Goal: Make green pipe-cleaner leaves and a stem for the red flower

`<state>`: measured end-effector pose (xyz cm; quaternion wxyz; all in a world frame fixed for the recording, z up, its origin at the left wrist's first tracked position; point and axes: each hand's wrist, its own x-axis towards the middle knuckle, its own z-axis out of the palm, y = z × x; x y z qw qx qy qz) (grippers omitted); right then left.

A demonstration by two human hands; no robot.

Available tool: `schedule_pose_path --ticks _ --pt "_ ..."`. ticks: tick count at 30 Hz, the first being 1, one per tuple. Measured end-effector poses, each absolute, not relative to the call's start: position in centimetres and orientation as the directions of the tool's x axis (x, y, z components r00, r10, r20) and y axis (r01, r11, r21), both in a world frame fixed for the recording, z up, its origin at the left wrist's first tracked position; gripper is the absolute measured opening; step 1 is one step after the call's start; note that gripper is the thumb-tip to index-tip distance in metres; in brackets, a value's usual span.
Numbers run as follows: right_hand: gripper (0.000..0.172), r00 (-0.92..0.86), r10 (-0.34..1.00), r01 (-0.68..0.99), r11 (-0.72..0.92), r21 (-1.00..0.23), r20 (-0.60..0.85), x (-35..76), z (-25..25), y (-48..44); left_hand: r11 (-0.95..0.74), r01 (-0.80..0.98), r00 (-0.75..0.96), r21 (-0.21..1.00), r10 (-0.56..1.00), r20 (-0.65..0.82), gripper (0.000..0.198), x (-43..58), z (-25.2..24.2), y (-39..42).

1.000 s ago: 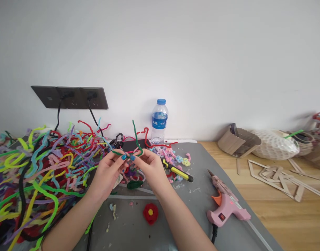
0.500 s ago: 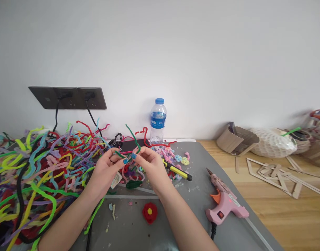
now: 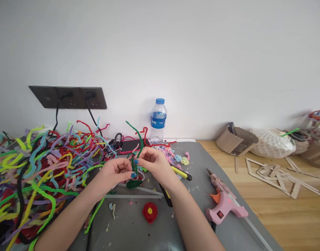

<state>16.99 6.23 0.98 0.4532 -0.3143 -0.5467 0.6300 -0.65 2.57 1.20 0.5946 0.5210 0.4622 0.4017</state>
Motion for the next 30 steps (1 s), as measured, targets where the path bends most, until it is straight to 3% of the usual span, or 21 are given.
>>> schedule_pose_path --ticks 7,17,20,26,30 --pt "0.035 -0.443 0.896 -0.169 -0.038 -0.985 0.042 17.2 0.9 6.4 0.037 0.223 0.277 0.974 0.956 -0.099 0.008 -0.7 1.1 2.6" --pt "0.038 -0.459 0.882 -0.103 -0.167 -0.981 -0.102 17.2 0.6 6.3 -0.251 0.468 0.32 0.848 0.942 0.102 0.011 -0.7 1.4 1.9" --pt "0.04 -0.392 0.917 -0.169 -0.152 -0.974 -0.076 17.1 0.6 6.4 -0.232 0.419 0.26 0.878 0.957 0.129 0.006 -0.7 1.3 2.0" --pt "0.038 -0.263 0.965 -0.311 -0.083 -0.947 0.002 16.5 0.8 6.2 -0.017 0.041 0.147 0.999 0.989 0.011 0.016 -0.5 0.4 2.6" --pt "0.036 -0.252 0.967 -0.336 -0.054 -0.94 0.034 16.0 0.6 6.0 0.017 0.018 0.109 1.0 0.994 -0.018 0.021 -0.4 0.1 2.8"
